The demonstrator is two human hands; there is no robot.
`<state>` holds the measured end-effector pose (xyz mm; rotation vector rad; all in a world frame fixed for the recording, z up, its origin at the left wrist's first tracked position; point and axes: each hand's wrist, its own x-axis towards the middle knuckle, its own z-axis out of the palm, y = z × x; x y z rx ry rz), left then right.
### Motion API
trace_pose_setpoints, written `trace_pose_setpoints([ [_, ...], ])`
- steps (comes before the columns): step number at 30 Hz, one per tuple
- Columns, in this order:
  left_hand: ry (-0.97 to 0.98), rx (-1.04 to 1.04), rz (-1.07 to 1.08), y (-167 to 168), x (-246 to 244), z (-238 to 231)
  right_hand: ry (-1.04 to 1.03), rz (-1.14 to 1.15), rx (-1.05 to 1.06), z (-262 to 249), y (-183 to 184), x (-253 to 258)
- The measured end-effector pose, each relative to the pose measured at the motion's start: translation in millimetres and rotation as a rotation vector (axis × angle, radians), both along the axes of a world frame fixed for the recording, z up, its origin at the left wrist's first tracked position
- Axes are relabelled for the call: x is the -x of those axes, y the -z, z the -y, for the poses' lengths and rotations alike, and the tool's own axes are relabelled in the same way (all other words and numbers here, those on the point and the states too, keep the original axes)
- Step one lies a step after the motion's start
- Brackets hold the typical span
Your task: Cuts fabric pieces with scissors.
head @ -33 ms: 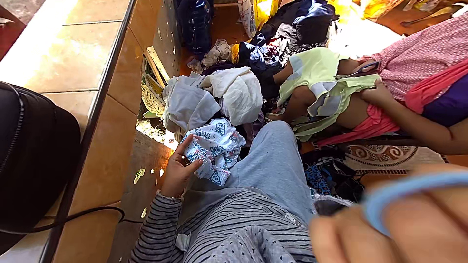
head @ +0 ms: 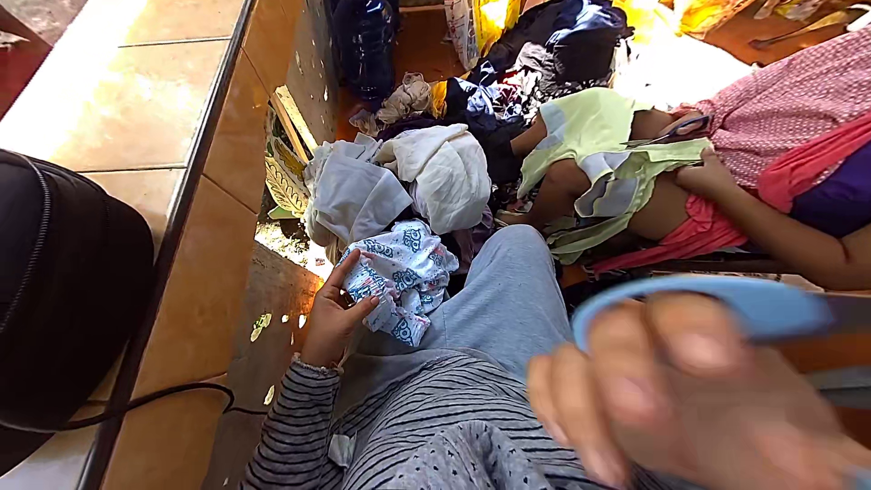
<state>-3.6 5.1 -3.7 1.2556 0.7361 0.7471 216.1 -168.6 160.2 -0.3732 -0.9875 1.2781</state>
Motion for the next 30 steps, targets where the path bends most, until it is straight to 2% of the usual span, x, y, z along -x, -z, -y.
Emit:
trace_pose_setpoints([
  [2, -0.015, 0.007, 0.028, 0, 0, -1, 0.089, 0.278, 0.095, -10, 60, -7],
  [5, -0.037, 0.026, 0.052, 0, 1, -1, -0.157, 0.541, 0.463, -10, 115, -13],
  [8, -0.068, 0.044, 0.063, 0, -1, -1, -0.434, 0.643, 0.778, -9, 140, -12],
  [10, -0.093, 0.059, 0.098, -1, -3, 0, -0.498, 0.638, 0.867, -7, 147, -11],
  [23, -0.112, 0.088, 0.107, -2, -5, 3, -0.554, 0.405, 0.719, -14, 177, -5],
  [30, -0.049, 0.018, 0.097, -11, -9, 10, -0.503, 0.365, 0.630, -26, 174, 11],
])
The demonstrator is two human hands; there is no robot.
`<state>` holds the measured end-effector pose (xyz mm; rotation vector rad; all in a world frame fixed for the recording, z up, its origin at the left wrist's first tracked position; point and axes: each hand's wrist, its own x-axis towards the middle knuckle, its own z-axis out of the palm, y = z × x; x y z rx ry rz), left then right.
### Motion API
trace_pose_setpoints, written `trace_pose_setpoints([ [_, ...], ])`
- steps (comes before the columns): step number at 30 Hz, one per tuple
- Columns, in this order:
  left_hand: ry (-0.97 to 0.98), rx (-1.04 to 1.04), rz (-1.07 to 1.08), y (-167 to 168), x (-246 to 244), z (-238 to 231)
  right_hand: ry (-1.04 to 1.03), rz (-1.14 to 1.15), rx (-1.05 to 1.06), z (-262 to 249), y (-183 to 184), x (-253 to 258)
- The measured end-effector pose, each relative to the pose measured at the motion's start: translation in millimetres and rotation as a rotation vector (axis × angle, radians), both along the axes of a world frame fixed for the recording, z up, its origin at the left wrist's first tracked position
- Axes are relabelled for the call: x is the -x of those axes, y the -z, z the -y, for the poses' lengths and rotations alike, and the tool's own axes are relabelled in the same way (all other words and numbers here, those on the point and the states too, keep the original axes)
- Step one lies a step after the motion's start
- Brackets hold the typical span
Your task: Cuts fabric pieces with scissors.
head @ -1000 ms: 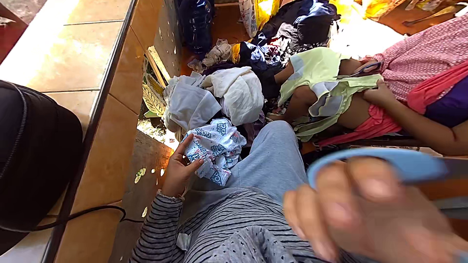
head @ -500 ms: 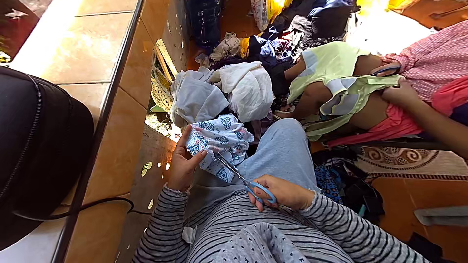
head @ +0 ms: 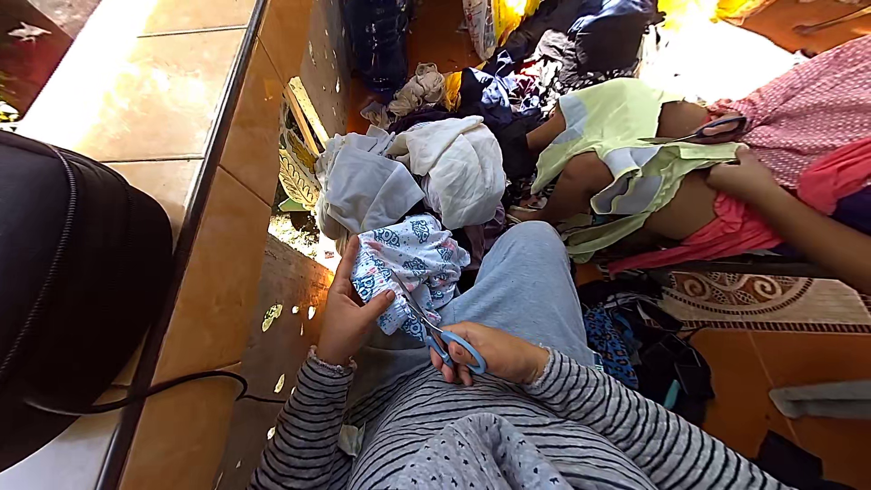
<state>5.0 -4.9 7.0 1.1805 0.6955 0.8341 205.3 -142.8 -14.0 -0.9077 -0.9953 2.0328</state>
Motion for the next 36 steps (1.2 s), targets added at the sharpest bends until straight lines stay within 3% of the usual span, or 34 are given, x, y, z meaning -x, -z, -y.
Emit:
trace_pose_setpoints([
  [13, 0.029, -0.089, -0.034, -6, -2, 4, 0.261, -0.022, 0.084, 4, -10, 21],
  [24, 0.127, -0.175, -0.034, -8, -7, 15, 0.309, -0.096, 0.055, -5, -5, 25],
  [28, 0.100, -0.187, -0.058, -7, -6, 14, 0.344, -0.044, 0.053, -2, -5, 27],
  [32, -0.069, -0.191, -0.057, -3, -8, 12, 0.347, -0.005, 0.068, 3, -5, 28],
  [36, -0.080, -0.132, -0.064, -3, -7, 11, 0.319, -0.101, 0.102, 2, -2, 28],
])
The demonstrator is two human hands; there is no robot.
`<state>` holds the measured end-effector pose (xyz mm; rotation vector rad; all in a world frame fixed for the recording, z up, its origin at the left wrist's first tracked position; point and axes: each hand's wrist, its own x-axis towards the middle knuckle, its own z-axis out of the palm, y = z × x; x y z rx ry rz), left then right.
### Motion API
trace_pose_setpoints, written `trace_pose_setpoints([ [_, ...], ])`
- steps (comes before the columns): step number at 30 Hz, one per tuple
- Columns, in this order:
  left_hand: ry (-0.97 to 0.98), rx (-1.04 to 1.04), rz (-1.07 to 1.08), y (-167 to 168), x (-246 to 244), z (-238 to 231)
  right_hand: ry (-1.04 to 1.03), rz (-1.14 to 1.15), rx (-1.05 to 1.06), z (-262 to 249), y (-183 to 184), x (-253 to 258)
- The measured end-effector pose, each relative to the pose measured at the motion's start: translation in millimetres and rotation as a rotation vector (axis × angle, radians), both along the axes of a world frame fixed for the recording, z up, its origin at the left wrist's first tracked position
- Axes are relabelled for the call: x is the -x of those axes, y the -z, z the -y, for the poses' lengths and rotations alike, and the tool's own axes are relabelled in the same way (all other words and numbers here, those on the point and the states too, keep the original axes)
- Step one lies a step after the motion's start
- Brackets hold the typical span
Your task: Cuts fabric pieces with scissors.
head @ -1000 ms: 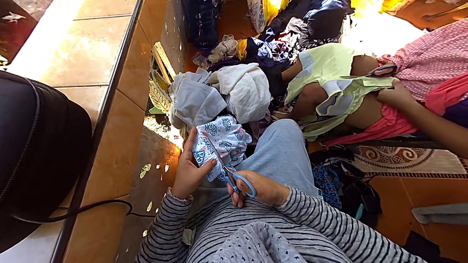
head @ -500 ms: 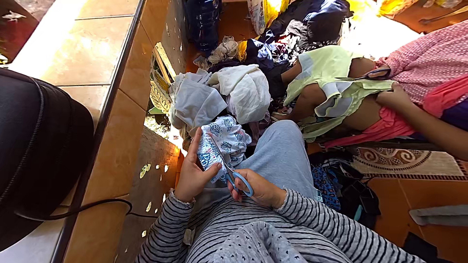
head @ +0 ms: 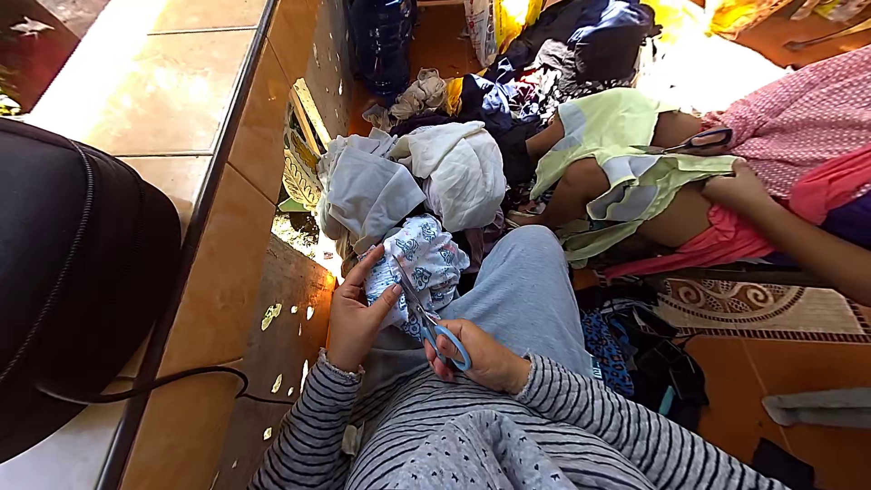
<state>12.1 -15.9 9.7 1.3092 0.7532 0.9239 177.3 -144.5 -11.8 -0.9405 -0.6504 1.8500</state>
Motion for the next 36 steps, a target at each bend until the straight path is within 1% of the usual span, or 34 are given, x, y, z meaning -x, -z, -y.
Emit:
trace_pose_setpoints([
  [2, 0.033, 0.036, 0.007, 1, -1, 2, 0.002, -0.024, -0.012, -3, 1, 0],
  [9, 0.057, 0.077, 0.021, 2, -10, 10, 0.025, -0.012, 0.004, -10, -1, 2],
  [15, 0.028, 0.082, 0.032, 8, -11, 11, 0.083, 0.053, 0.031, -3, -1, 9],
  [17, -0.020, 0.097, 0.050, 9, -12, 9, 0.086, 0.047, 0.034, -2, -1, 8],
  [19, -0.083, 0.198, 0.067, 8, -13, 0, 0.075, 0.051, 0.044, -1, -1, 7],
  [20, -0.076, 0.305, 0.082, 6, -12, -7, 0.064, 0.057, 0.056, 0, -2, 6],
  [21, -0.015, 0.434, 0.095, 3, -10, -15, 0.051, 0.060, 0.064, 1, -2, 6],
  [22, 0.100, 0.566, 0.114, 1, -5, -24, 0.033, 0.063, 0.064, 1, -2, 5],
  [23, 0.225, 0.660, 0.129, 0, -2, -32, 0.016, 0.065, 0.052, 2, -1, 5],
  [24, 0.302, 0.696, 0.132, -2, 0, -37, 0.008, 0.060, 0.034, 3, 0, 4],
  [25, 0.314, 0.673, 0.112, -4, -1, -40, 0.011, 0.052, 0.018, 3, 1, 5],
  [26, 0.282, 0.595, 0.075, -7, -2, -42, 0.023, 0.038, 0.009, 2, 2, 5],
  [28, 0.194, 0.323, -0.015, -15, -4, -38, 0.043, 0.025, -0.023, 3, 3, 6],
  [29, 0.166, 0.175, -0.037, -22, -3, -33, 0.045, 0.043, -0.074, 4, 3, 6],
  [32, 0.139, -0.262, 0.009, -60, 2, -11, 0.047, 0.164, -0.348, 5, 2, 3],
  [33, 0.139, -0.347, 0.046, -71, 5, -7, 0.057, 0.177, -0.416, 5, 0, 3],
  [34, 0.130, -0.379, 0.081, -78, 7, -5, 0.068, 0.168, -0.453, 5, -1, 3],
  [36, 0.072, -0.325, 0.126, -80, 9, -9, 0.077, 0.137, -0.464, 4, 0, 3],
])
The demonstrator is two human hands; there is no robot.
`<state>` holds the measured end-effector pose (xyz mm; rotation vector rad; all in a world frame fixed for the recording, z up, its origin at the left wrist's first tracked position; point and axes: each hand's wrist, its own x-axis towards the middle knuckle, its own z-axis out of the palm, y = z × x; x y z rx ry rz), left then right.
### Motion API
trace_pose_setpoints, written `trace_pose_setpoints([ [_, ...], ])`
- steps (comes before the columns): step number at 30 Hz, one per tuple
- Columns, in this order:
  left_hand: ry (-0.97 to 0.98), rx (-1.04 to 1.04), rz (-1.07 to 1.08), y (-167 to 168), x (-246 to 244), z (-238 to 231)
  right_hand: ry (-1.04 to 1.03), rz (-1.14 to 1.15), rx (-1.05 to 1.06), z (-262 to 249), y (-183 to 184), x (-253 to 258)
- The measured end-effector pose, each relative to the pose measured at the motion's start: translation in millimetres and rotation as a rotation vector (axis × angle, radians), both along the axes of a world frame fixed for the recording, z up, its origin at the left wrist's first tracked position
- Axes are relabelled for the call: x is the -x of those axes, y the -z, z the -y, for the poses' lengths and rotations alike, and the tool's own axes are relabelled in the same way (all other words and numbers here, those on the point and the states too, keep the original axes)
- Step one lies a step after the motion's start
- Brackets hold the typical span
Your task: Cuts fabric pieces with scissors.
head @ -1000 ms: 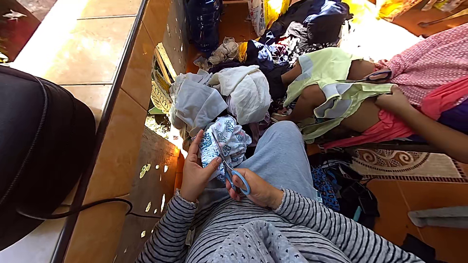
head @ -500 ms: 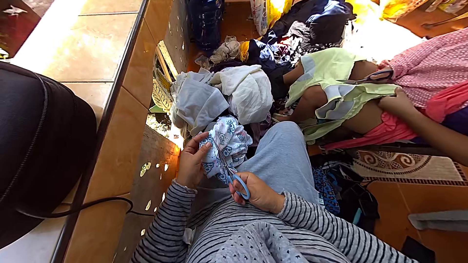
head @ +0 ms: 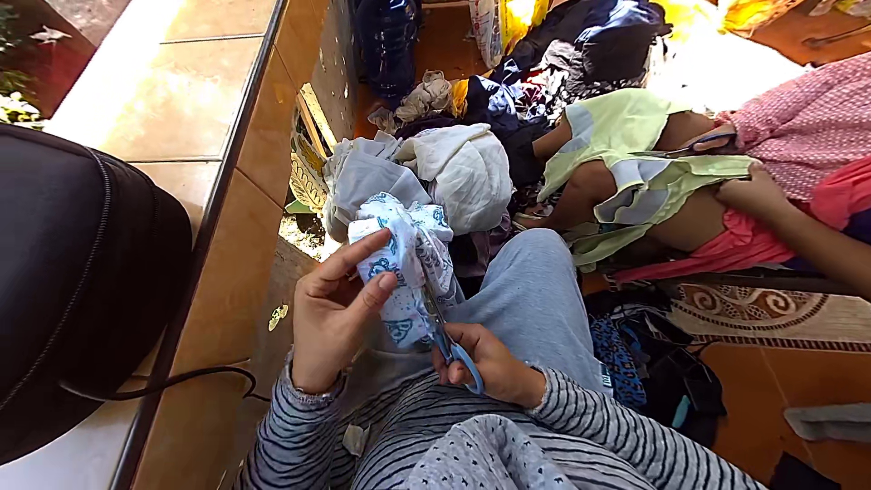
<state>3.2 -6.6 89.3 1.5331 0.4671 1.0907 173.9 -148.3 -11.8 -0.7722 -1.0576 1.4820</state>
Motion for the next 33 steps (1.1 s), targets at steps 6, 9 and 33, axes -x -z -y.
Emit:
trace_pose_setpoints([
  [6, 0.004, 0.766, 0.018, 25, -6, -15, 0.001, -0.048, 0.160, 3, 5, 2],
  [9, 0.081, 1.243, 0.206, 49, -11, -22, 0.095, -0.083, 0.299, 4, 2, 4],
  [33, -0.296, -0.011, -0.064, 13, -32, -24, 0.036, -0.307, 0.103, 7, 19, -1],
])
